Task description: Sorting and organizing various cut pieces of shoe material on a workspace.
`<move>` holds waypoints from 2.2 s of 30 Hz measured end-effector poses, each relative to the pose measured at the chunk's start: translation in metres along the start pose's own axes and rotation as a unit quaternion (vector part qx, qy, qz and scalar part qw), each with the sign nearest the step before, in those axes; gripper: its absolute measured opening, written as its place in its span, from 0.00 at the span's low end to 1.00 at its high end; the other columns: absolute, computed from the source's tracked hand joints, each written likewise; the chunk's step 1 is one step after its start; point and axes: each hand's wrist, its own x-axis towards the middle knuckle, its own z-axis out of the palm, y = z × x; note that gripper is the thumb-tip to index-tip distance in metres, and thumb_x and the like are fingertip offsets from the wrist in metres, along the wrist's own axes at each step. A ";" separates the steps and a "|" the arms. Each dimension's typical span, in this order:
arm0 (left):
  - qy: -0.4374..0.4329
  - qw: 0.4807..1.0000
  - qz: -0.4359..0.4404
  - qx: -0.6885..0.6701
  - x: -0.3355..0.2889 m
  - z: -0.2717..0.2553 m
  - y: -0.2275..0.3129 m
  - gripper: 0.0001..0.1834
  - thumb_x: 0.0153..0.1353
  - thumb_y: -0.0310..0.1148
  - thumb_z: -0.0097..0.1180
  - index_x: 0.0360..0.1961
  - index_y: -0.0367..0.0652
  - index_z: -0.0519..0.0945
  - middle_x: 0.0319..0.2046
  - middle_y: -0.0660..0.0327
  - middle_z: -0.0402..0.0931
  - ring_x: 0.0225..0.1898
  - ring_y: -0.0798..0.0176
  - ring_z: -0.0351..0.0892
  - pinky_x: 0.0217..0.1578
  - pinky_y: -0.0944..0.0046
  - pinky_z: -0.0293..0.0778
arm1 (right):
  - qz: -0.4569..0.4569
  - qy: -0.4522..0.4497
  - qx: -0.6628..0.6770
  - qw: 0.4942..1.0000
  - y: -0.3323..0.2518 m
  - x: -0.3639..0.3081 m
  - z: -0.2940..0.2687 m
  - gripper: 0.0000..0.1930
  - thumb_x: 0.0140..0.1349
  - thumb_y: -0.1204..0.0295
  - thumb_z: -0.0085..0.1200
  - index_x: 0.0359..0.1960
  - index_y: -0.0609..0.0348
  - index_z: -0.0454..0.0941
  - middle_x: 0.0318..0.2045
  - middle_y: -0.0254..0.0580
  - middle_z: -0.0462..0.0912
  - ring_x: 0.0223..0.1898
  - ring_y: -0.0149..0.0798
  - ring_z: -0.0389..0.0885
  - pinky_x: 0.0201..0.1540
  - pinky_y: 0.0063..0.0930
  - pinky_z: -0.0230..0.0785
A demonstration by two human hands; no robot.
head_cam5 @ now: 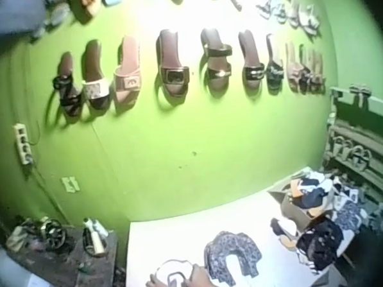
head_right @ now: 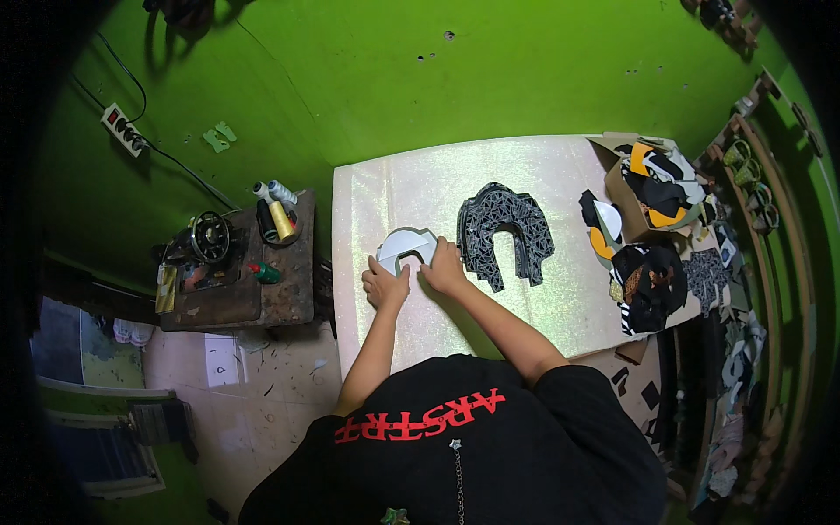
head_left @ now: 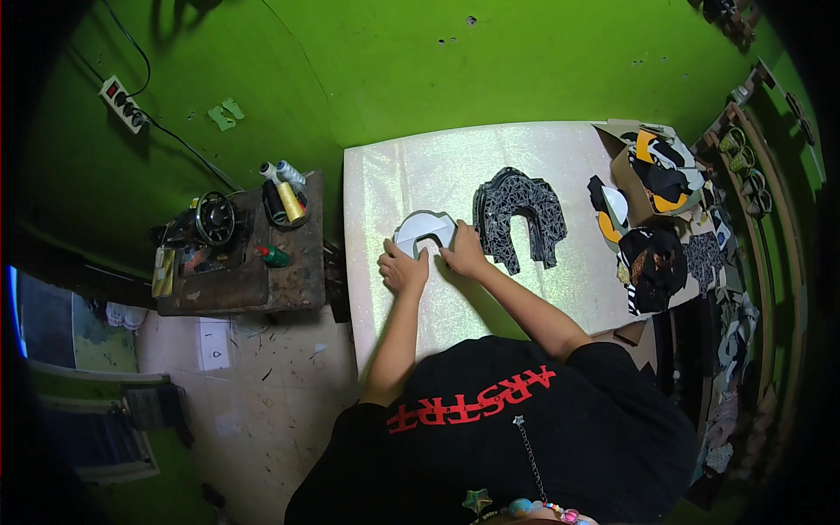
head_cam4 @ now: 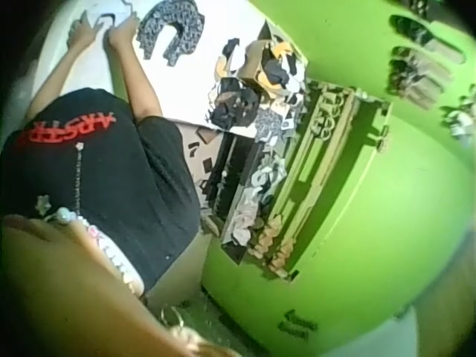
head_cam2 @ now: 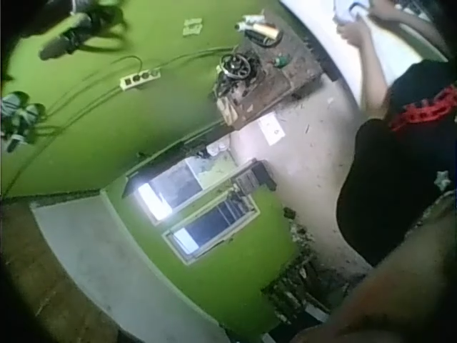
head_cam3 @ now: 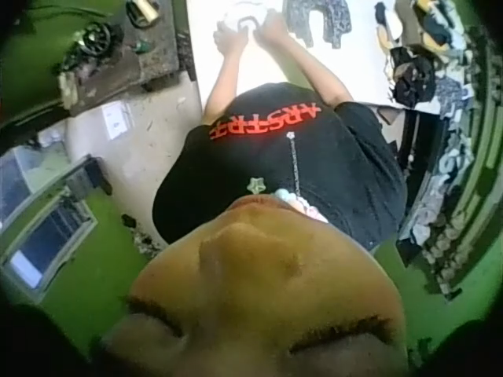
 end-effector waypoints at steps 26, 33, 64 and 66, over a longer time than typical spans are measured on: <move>0.092 0.896 0.385 -0.199 -0.160 0.086 0.135 0.30 0.44 0.32 0.55 0.50 0.42 0.59 0.55 0.47 0.47 0.56 0.44 0.44 0.53 0.44 0.42 | -0.038 0.368 0.121 0.921 0.160 -0.133 -0.146 0.17 0.46 0.78 0.52 0.41 0.58 0.69 0.40 0.47 0.66 0.46 0.48 0.64 0.50 0.35 0.58; 0.077 0.890 0.400 -0.205 -0.204 0.130 0.198 0.29 0.44 0.32 0.55 0.50 0.41 0.60 0.55 0.48 0.47 0.57 0.45 0.43 0.54 0.44 0.41 | -0.029 0.479 0.077 0.874 0.232 -0.132 -0.239 0.13 0.45 0.78 0.51 0.36 0.60 0.71 0.37 0.46 0.70 0.42 0.47 0.68 0.48 0.34 0.59; -0.050 0.789 0.508 -0.342 -0.267 0.190 0.391 0.04 0.51 0.27 0.52 0.30 0.41 0.74 0.30 0.60 0.72 0.36 0.61 0.69 0.42 0.63 0.63 | -0.047 0.377 0.254 0.890 0.343 -0.021 -0.496 0.08 0.54 0.68 0.50 0.26 0.60 0.74 0.26 0.32 0.73 0.30 0.27 0.70 0.34 0.25 0.61; -0.203 0.774 0.432 -0.416 -0.268 0.190 0.398 0.06 0.53 0.27 0.53 0.32 0.39 0.74 0.30 0.63 0.73 0.33 0.67 0.70 0.38 0.67 0.66 | -0.081 0.359 0.265 0.891 0.342 -0.022 -0.499 0.06 0.56 0.72 0.47 0.27 0.63 0.72 0.22 0.30 0.72 0.26 0.22 0.68 0.28 0.16 0.60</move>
